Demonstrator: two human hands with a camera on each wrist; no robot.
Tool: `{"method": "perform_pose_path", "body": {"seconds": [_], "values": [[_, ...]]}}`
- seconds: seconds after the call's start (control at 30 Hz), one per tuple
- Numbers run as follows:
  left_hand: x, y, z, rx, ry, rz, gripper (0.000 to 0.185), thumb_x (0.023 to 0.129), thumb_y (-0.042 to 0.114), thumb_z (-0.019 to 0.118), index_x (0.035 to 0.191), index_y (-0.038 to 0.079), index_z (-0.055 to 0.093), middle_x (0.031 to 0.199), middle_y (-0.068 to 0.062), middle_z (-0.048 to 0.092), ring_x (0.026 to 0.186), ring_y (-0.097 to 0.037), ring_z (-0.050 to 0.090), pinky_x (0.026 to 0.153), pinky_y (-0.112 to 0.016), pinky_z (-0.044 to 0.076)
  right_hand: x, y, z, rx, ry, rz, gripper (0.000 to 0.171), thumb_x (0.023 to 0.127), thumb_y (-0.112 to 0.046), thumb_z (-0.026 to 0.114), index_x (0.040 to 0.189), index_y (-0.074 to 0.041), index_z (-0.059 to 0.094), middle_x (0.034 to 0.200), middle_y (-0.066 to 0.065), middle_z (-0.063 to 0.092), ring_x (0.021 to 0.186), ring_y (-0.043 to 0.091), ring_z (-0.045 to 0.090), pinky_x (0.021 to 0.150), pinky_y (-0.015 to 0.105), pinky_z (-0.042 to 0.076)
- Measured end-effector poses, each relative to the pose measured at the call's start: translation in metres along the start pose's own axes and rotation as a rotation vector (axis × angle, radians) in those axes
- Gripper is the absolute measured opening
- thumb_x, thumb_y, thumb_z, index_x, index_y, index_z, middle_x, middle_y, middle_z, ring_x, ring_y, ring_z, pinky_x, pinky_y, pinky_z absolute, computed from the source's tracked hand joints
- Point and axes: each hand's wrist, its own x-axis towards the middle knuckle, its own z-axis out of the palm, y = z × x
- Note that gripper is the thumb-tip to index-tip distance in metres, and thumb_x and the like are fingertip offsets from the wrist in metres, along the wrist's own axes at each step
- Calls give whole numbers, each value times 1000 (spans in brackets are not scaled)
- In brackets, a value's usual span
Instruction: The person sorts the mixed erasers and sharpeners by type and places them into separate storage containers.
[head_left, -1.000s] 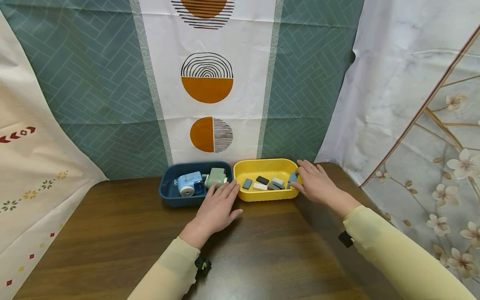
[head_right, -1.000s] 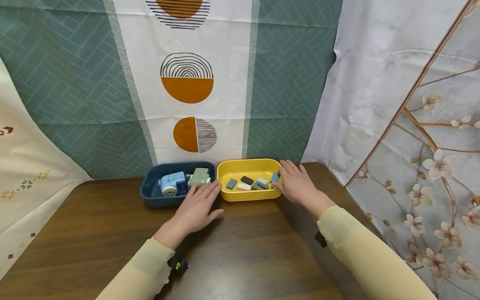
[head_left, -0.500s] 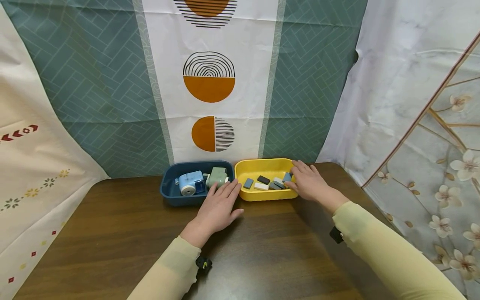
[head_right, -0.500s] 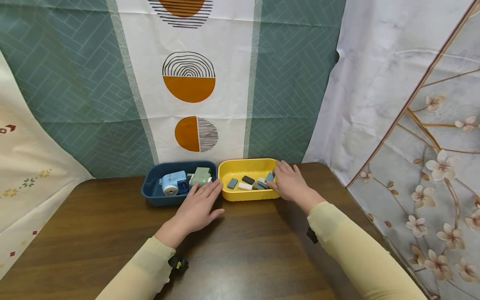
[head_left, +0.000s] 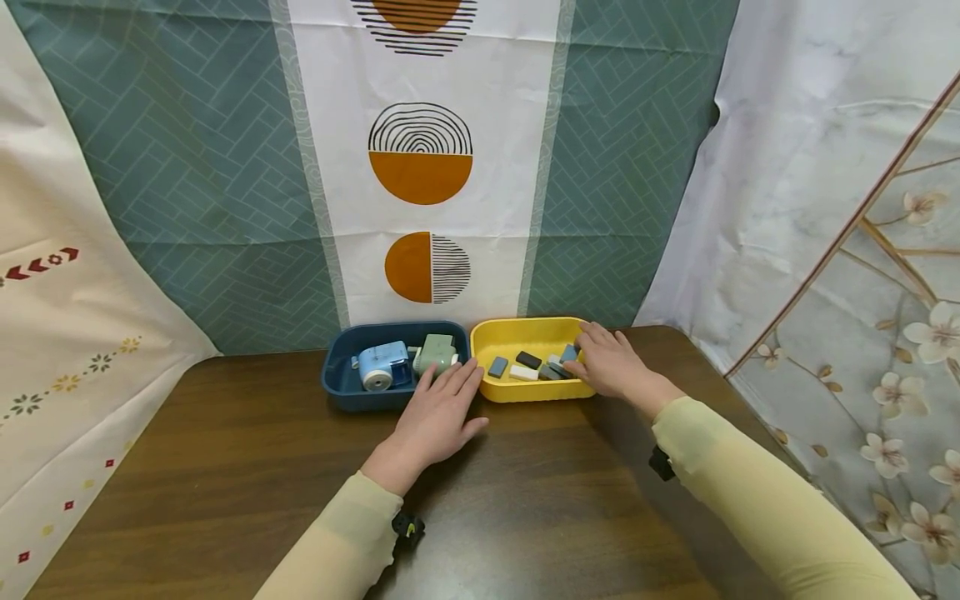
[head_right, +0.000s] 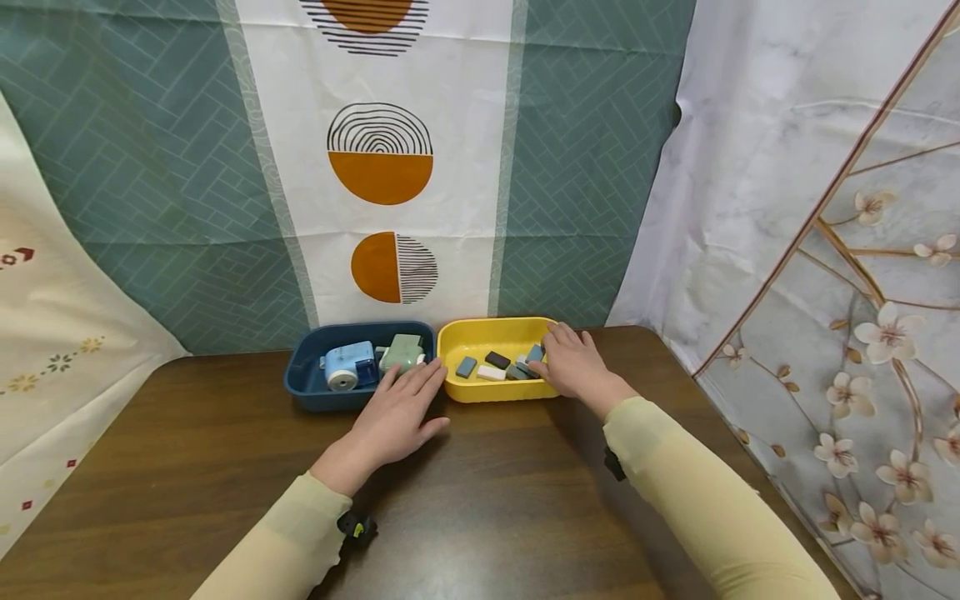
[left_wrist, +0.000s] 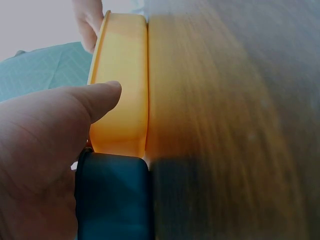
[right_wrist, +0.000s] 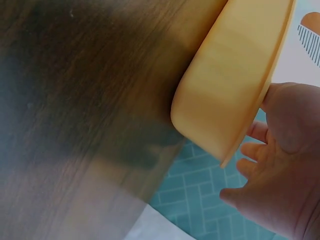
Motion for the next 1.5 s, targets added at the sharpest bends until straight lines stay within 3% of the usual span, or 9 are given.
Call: {"method": "perform_pose_path", "body": {"seconds": [0.83, 1.17, 1.5], "values": [[-1, -3, 0, 1, 3, 3, 85, 109, 54, 67, 175, 14, 33, 183, -5, 25, 166, -29, 28, 136, -59, 8, 14, -5, 2, 34, -105, 77, 58, 117, -40, 57, 151, 5, 52, 177, 27, 27, 165, 45, 22, 131, 70, 16], [-1, -9, 0, 11, -2, 5, 84, 110, 55, 65, 175, 14, 32, 183, -5, 25, 166, -29, 27, 135, -59, 9, 20, -8, 1, 25, -96, 58, 51, 117, -40, 57, 143, 3, 58, 177, 27, 27, 164, 46, 23, 129, 72, 19], [2, -10, -1, -1, 2, 2, 84, 110, 54, 65, 176, 14, 32, 183, -5, 24, 167, -30, 24, 135, -59, 8, 19, -6, 0, 21, -65, 16, 64, 117, -43, 56, 159, 4, 49, 177, 27, 27, 165, 47, 22, 129, 73, 17]]}}
